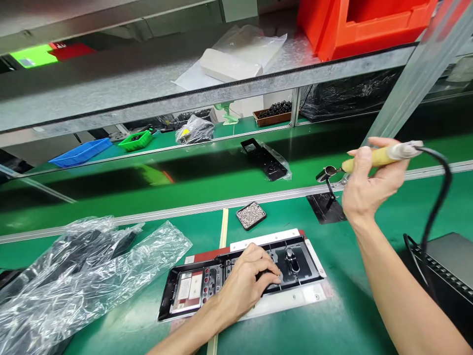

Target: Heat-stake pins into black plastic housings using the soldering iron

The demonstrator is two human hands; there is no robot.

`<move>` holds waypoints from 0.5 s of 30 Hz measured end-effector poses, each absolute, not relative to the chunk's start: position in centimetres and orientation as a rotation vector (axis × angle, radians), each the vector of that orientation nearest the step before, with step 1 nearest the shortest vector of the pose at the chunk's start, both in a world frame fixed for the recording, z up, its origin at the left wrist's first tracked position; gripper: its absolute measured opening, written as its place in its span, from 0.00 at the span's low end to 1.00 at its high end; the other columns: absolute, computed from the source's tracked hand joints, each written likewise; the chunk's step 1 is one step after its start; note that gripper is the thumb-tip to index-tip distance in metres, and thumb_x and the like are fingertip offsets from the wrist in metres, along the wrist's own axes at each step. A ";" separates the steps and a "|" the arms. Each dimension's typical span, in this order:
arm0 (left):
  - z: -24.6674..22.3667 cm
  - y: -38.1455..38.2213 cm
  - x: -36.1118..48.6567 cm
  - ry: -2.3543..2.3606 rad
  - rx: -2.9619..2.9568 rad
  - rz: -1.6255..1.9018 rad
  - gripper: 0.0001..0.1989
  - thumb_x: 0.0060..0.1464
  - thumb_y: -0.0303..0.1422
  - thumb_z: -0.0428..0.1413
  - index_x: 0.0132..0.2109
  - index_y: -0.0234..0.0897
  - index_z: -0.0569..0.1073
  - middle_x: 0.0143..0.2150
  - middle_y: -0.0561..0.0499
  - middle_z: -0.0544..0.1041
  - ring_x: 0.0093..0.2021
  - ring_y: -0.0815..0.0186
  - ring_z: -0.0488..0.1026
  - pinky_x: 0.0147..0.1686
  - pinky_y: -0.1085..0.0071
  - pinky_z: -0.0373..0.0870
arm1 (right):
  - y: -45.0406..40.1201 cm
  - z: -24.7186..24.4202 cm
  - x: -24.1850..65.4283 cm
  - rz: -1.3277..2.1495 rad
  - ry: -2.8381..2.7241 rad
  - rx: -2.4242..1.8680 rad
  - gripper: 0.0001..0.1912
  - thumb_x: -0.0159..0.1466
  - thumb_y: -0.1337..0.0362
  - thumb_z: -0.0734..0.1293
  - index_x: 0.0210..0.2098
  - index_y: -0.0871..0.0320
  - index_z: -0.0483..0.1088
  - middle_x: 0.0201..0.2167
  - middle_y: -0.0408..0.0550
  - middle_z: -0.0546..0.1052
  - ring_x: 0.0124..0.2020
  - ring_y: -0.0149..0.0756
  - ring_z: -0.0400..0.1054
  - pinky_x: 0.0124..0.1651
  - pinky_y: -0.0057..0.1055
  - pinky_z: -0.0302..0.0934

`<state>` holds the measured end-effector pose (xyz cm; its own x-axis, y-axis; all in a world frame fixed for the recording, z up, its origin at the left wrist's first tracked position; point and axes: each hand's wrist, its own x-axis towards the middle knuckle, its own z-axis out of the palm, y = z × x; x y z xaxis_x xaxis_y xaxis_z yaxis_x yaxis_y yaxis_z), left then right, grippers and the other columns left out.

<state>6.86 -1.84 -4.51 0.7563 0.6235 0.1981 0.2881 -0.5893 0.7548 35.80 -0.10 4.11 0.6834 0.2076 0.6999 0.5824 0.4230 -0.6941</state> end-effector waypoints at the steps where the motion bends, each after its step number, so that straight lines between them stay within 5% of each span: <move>1: -4.6 -1.8 6.9 0.684 2.208 0.588 0.04 0.63 0.33 0.63 0.39 0.43 0.83 0.39 0.49 0.80 0.45 0.60 0.73 0.44 0.63 0.72 | -0.7 4.8 35.1 -0.297 -0.819 -1.077 0.10 0.70 0.59 0.66 0.50 0.51 0.66 0.39 0.46 0.73 0.37 0.38 0.71 0.47 0.42 0.64; 9: -5.0 -2.1 6.8 0.655 2.217 0.658 0.05 0.64 0.32 0.62 0.42 0.42 0.83 0.39 0.48 0.81 0.43 0.61 0.75 0.43 0.62 0.73 | -4.1 8.2 30.2 -0.127 -0.780 -0.864 0.07 0.61 0.72 0.67 0.32 0.52 0.70 0.28 0.42 0.71 0.29 0.39 0.70 0.38 0.44 0.68; 15: -4.0 -2.6 5.7 0.604 2.362 0.678 0.08 0.67 0.30 0.57 0.50 0.41 0.80 0.43 0.47 0.80 0.45 0.61 0.73 0.44 0.63 0.74 | -6.3 8.8 28.2 0.244 -0.828 -0.776 0.06 0.67 0.67 0.63 0.37 0.51 0.72 0.21 0.40 0.66 0.20 0.34 0.60 0.25 0.35 0.59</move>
<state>5.71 -2.61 -4.02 0.7661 0.5587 0.3178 0.2515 -0.7155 0.6518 28.25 -6.35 8.76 0.6671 0.4798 0.5699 0.0940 0.7047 -0.7033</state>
